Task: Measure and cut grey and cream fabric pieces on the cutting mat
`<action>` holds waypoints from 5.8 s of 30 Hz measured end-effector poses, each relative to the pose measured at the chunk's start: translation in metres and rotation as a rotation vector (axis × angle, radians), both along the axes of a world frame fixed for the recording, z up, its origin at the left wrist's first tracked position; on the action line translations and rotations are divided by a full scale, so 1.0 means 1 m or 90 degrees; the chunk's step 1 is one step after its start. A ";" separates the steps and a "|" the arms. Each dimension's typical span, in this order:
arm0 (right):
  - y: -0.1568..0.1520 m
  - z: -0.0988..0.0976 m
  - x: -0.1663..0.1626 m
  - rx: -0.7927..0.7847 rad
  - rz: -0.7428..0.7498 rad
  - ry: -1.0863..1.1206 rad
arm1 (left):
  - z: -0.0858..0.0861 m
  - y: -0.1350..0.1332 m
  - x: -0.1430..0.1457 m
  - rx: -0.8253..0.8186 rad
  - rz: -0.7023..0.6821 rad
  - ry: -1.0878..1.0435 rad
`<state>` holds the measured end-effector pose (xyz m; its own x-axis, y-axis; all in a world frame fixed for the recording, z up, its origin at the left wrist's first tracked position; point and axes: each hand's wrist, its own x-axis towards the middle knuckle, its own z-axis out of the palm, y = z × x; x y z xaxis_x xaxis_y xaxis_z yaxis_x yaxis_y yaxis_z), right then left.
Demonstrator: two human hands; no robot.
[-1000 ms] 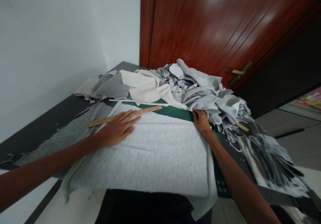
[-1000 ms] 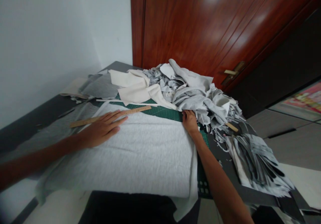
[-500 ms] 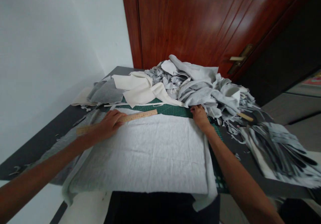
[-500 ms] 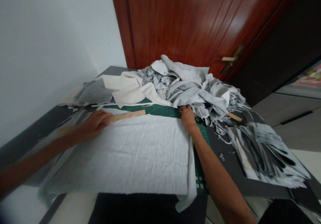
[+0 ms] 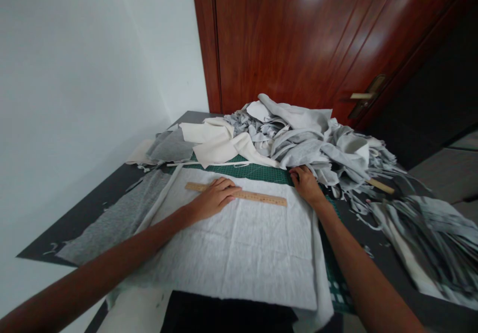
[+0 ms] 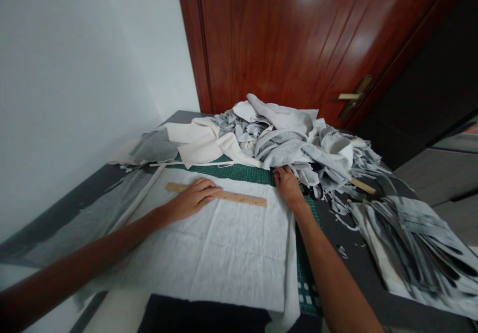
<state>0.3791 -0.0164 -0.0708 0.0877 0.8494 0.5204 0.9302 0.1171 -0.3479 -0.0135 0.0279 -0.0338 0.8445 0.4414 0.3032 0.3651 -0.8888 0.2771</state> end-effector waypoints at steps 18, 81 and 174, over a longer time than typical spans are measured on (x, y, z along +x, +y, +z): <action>-0.049 0.046 -0.143 -0.047 0.342 0.037 | 0.006 0.020 -0.069 0.004 0.108 -0.006; -0.131 0.048 -0.087 -0.303 -0.262 -0.110 | -0.016 0.101 -0.127 0.054 0.160 -0.037; -0.052 0.011 -0.024 -0.076 -0.105 0.064 | 0.019 0.020 0.185 -0.055 -0.516 0.019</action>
